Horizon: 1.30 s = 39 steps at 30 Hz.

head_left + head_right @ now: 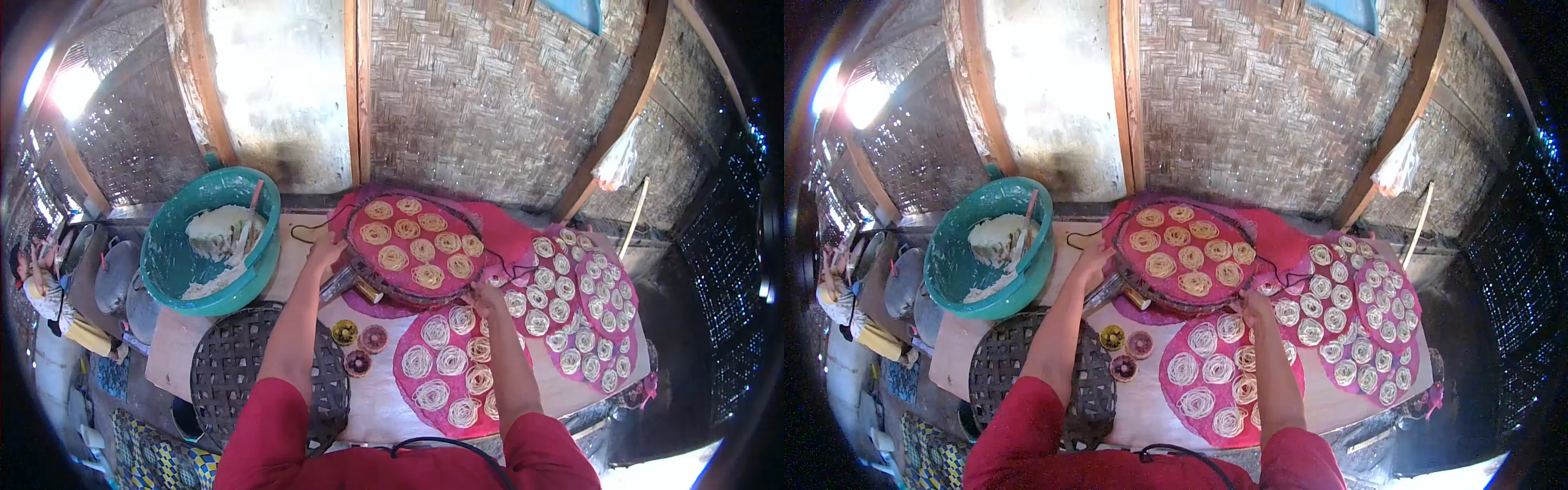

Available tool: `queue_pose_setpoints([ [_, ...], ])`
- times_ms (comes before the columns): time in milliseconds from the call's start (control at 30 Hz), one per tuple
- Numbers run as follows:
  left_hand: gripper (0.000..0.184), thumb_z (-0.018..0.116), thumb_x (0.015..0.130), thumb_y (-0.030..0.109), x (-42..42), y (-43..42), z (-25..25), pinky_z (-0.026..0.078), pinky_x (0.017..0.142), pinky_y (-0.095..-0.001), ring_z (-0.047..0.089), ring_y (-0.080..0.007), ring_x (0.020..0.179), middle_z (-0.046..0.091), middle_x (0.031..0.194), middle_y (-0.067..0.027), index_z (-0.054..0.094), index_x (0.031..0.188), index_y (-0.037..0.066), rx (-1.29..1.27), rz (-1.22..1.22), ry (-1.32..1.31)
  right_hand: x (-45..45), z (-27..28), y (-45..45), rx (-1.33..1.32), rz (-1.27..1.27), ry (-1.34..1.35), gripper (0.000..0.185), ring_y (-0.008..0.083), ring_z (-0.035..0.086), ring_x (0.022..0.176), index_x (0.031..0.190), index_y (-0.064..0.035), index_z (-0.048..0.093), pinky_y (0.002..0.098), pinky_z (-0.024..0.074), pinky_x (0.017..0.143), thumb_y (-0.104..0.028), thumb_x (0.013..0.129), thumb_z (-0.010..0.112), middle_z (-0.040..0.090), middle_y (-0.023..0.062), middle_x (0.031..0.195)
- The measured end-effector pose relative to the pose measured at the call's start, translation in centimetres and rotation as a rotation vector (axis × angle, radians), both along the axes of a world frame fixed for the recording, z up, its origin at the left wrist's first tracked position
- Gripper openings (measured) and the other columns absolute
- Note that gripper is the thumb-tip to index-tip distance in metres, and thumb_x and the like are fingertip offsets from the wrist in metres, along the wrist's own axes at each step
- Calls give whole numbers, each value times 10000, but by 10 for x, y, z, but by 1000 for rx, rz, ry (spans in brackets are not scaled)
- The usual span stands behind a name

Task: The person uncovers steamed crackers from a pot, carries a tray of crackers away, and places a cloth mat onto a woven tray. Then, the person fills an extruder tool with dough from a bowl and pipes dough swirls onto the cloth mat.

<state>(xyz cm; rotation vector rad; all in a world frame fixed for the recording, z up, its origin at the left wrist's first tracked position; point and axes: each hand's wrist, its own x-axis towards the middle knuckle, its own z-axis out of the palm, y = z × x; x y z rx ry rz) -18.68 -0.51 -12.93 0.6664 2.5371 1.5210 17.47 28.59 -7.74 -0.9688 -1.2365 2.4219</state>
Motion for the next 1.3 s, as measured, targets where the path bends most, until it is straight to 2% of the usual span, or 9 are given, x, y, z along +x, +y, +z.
queue_pose_setpoints([
  [133, 200, 616, 806, 128, 29, 5, 46, 459, 752, -322, 613, -210, 873, 653, 948, -101, 637, 973, 19, -116, -164, -208, 3, 11, -7, 31, 6, 11, 224, 198, 560, 858, 1089, -87, 500, 382, 511, 809, -51, 869, 513, 568, 51, 984],
  [233, 119, 610, 804, 92, 42, 3, 50, 450, 726, -304, 600, -166, 832, 654, 883, -76, 666, 886, 26, 156, -41, -215, 7, 20, -8, 90, -15, 36, 363, 190, 552, 877, 1162, -86, 444, 376, 502, 818, 6, 827, 548, 539, 48, 1047],
  [400, 271, 587, 825, 65, 90, -19, 122, 421, 777, -294, 556, -133, 871, 625, 978, -23, 597, 1093, 25, 553, -235, -338, 45, 95, -37, 67, 30, 351, 656, 240, 505, 1085, 1326, -96, 298, 452, 431, 928, 58, 753, 576, 511, 66, 1188],
  [567, 354, 555, 864, 97, 179, -46, 172, 387, 778, -258, 508, -97, 920, 571, 1096, 18, 513, 1212, 47, 479, -232, -433, 137, 168, -87, 190, 60, 579, 687, 241, 544, 1048, 1342, -65, 269, 411, 464, 878, 76, 739, 566, 512, 107, 1199],
  [833, 402, 582, 860, 119, 282, -26, 117, 349, 702, -224, 462, -46, 821, 525, 1009, 79, 487, 1251, 142, 699, -495, -882, 290, 203, -175, 351, -254, 437, 650, 252, 629, 898, 1296, 11, 321, 332, 548, 751, 121, 692, 533, 557, 155, 1120],
  [1033, 430, 550, 895, 297, 367, -16, 147, 320, 833, -290, 470, -44, 911, 541, 1150, 63, 472, 1277, 114, 411, -742, -733, 404, 181, -259, 326, -543, 380, 663, 233, 609, 932, 1293, -7, 334, 292, 530, 751, 168, 672, 483, 538, 153, 1140],
  [1167, 296, 547, 899, 260, 424, -7, 122, 345, 782, -266, 462, -46, 857, 564, 1009, 65, 547, 1156, 112, 322, -968, -881, 487, 118, -317, 249, -801, 367, 700, 245, 563, 1033, 1302, -35, 345, 358, 509, 819, 150, 643, 490, 539, 116, 1159],
  [1233, 176, 543, 903, 228, 471, -10, 117, 361, 729, -238, 457, -44, 788, 554, 878, 64, 596, 1025, 113, 394, -977, -1017, 541, 97, -352, 244, -762, 369, 506, 234, 628, 887, 1146, -40, 487, 315, 559, 612, 134, 671, 474, 579, 129, 1074],
  [1300, 142, 547, 900, 220, 509, -20, 129, 364, 718, -233, 457, -42, 755, 533, 829, 62, 592, 974, 107, 353, -1063, -1028, 551, 109, -390, 213, -1005, 433, 572, 257, 622, 910, 1206, -30, 453, 355, 559, 678, 136, 658, 460, 571, 138, 1111],
])
